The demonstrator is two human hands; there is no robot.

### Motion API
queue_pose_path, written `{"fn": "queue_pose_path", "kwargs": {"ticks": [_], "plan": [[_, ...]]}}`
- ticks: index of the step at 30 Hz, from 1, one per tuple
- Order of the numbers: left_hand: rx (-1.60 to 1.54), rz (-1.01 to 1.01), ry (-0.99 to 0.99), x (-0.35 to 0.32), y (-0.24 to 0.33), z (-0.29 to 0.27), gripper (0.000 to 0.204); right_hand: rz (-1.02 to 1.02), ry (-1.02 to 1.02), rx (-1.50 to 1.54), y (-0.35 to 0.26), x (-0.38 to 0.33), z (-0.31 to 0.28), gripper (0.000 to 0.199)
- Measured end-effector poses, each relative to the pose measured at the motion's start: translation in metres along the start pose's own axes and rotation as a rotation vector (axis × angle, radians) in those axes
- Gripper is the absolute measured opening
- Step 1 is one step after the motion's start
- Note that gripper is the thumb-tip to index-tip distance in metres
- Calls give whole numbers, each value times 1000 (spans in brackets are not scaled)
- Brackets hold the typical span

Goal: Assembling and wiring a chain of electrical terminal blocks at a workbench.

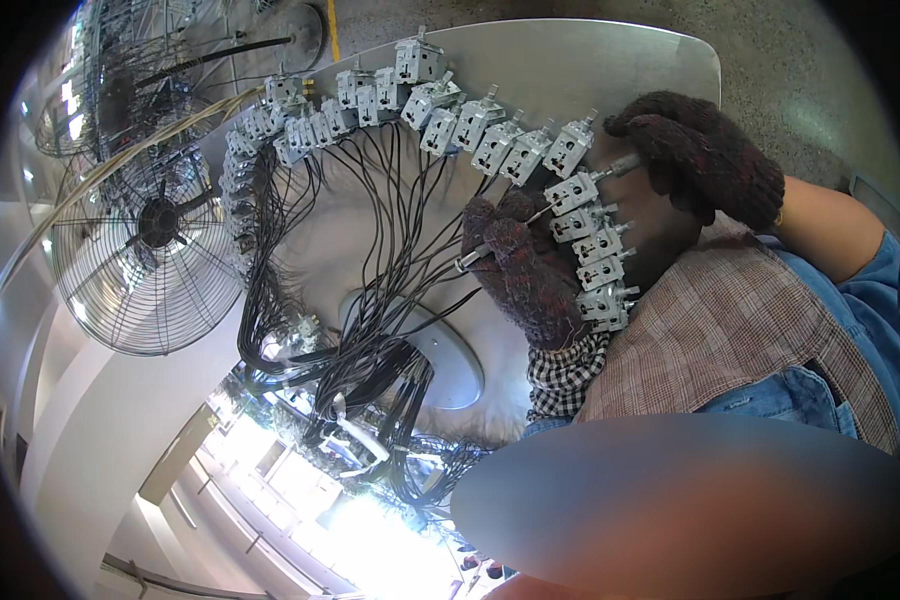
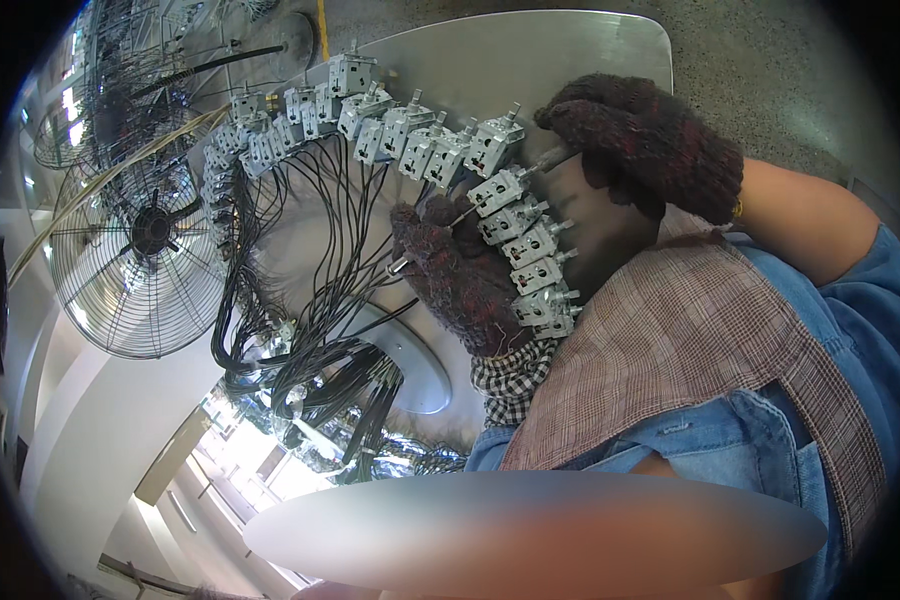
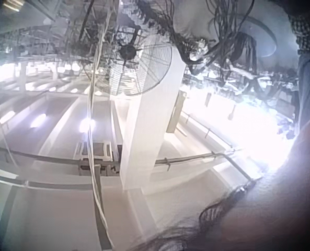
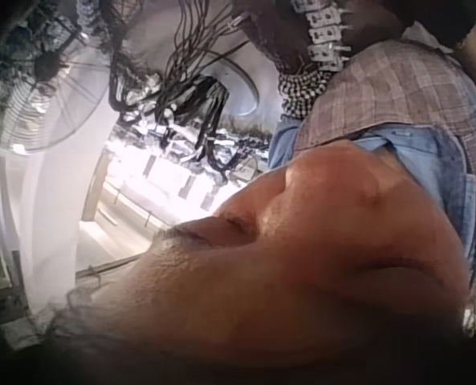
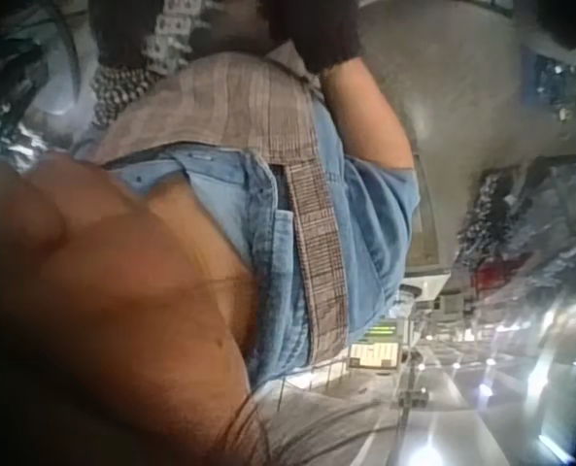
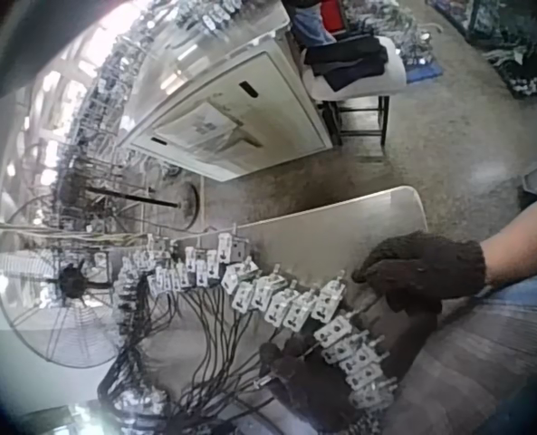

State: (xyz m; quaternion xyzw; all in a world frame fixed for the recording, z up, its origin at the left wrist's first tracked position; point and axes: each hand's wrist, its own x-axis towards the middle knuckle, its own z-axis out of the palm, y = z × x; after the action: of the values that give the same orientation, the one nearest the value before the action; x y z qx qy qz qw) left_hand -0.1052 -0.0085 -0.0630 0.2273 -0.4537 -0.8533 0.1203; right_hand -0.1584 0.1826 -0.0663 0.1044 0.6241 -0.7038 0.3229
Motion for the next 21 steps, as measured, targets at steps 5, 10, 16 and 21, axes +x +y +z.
{"fn": "queue_pose_path", "kwargs": {"ticks": [5,10,16,21], "plan": [[37,29,16,0,0,2,29,22,0,-5,3,4,-2,36],[22,15,-29,0,-1,-5,29,111,14,-7,0,1,0,39],[11,30,-37,0,-3,-9,33,122,-15,57,-2,-1,-1,41],[34,4,-31,-2,-1,-4,38,31,-71,66,10,3,-8,42]]}}
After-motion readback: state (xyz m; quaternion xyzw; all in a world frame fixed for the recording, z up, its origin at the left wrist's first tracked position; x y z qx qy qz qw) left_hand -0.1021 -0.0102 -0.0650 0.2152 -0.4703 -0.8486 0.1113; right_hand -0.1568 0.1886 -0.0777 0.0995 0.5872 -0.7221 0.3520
